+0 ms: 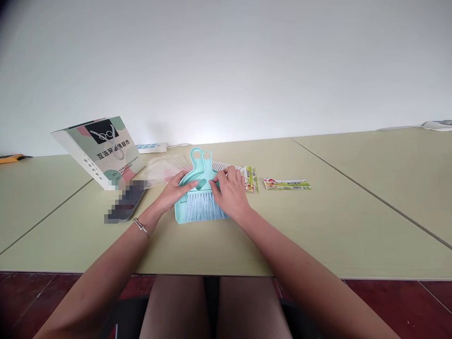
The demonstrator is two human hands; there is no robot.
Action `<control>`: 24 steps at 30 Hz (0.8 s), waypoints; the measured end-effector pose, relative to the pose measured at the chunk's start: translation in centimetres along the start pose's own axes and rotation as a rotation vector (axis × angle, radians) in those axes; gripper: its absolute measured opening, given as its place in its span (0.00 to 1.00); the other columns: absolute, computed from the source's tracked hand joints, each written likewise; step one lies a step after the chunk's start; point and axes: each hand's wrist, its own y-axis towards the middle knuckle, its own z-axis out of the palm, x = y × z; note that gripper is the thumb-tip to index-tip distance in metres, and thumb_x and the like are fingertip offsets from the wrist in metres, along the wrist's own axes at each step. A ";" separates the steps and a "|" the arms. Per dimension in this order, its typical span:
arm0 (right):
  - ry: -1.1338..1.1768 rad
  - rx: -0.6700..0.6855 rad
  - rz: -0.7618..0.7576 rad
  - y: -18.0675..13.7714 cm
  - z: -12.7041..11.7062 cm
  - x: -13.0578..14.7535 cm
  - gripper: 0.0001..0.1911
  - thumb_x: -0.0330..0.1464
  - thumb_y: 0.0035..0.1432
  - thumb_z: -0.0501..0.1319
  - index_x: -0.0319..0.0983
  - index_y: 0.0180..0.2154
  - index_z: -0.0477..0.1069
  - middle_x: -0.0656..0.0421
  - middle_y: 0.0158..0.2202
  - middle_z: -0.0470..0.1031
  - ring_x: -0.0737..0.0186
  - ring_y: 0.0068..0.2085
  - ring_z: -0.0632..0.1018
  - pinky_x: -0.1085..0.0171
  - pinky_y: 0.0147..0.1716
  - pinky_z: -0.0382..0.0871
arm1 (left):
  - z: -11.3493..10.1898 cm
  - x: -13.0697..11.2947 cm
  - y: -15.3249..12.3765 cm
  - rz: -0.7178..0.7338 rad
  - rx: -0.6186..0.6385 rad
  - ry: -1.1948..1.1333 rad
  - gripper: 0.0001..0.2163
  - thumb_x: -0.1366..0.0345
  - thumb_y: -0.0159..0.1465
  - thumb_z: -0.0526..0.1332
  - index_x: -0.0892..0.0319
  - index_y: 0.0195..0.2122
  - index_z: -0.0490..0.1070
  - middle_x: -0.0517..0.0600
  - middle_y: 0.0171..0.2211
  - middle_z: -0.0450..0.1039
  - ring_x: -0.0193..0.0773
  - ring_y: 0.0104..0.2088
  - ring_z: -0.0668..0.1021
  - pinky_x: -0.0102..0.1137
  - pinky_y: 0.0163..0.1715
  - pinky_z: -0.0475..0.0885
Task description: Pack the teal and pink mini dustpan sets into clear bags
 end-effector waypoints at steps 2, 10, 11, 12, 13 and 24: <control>0.000 0.004 -0.006 -0.1 0.1 0.2 0.08 0.36 0.60 0.53 0.40 0.34 0.67 0.51 0.39 0.62 0.51 0.40 0.66 0.54 0.38 0.61 | 0.1 -0.2 -0.2 -0.019 0.025 0.022 0.20 0.54 0.49 0.68 0.57 0.40 0.69 0.48 0.39 0.71 0.40 0.40 0.74 0.32 0.39 0.67; 0.178 0.000 0.034 0.3 -0.2 0.0 0.09 0.39 0.59 0.56 0.40 0.35 0.65 0.53 0.39 0.66 0.53 0.42 0.69 0.54 0.42 0.63 | 0.4 -0.6 -0.2 -0.010 0.064 0.128 0.20 0.51 0.54 0.63 0.59 0.42 0.68 0.49 0.40 0.72 0.41 0.43 0.73 0.33 0.41 0.66; 0.249 0.015 0.076 0.5 -0.4 -0.2 0.10 0.40 0.58 0.56 0.41 0.36 0.64 0.53 0.39 0.67 0.54 0.42 0.70 0.55 0.41 0.64 | 0.4 -0.6 -0.1 -0.008 0.061 0.133 0.20 0.50 0.55 0.62 0.59 0.42 0.69 0.50 0.40 0.72 0.41 0.42 0.73 0.32 0.41 0.66; 0.328 0.044 0.134 0.7 -0.7 -0.4 0.13 0.42 0.57 0.57 0.41 0.38 0.63 0.54 0.39 0.68 0.55 0.41 0.72 0.56 0.40 0.65 | 0.3 -0.6 -0.1 -0.008 0.061 0.134 0.19 0.50 0.56 0.62 0.59 0.41 0.69 0.50 0.40 0.72 0.41 0.42 0.74 0.32 0.41 0.67; 0.408 0.093 0.197 0.9 -1.0 -0.7 0.17 0.45 0.56 0.57 0.41 0.41 0.61 0.54 0.39 0.70 0.55 0.40 0.73 0.56 0.39 0.67 | 0.3 -0.6 -0.1 -0.007 0.062 0.137 0.19 0.50 0.56 0.61 0.59 0.42 0.69 0.50 0.41 0.73 0.41 0.42 0.74 0.32 0.40 0.67; 0.542 0.432 0.162 1.5 -1.4 -0.7 0.17 0.42 0.62 0.49 0.41 0.42 0.71 0.56 0.42 0.76 0.56 0.43 0.75 0.57 0.44 0.66 | 1.1 -0.7 -0.4 0.182 0.101 0.258 0.15 0.54 0.62 0.55 0.60 0.40 0.73 0.50 0.42 0.75 0.40 0.43 0.74 0.31 0.44 0.66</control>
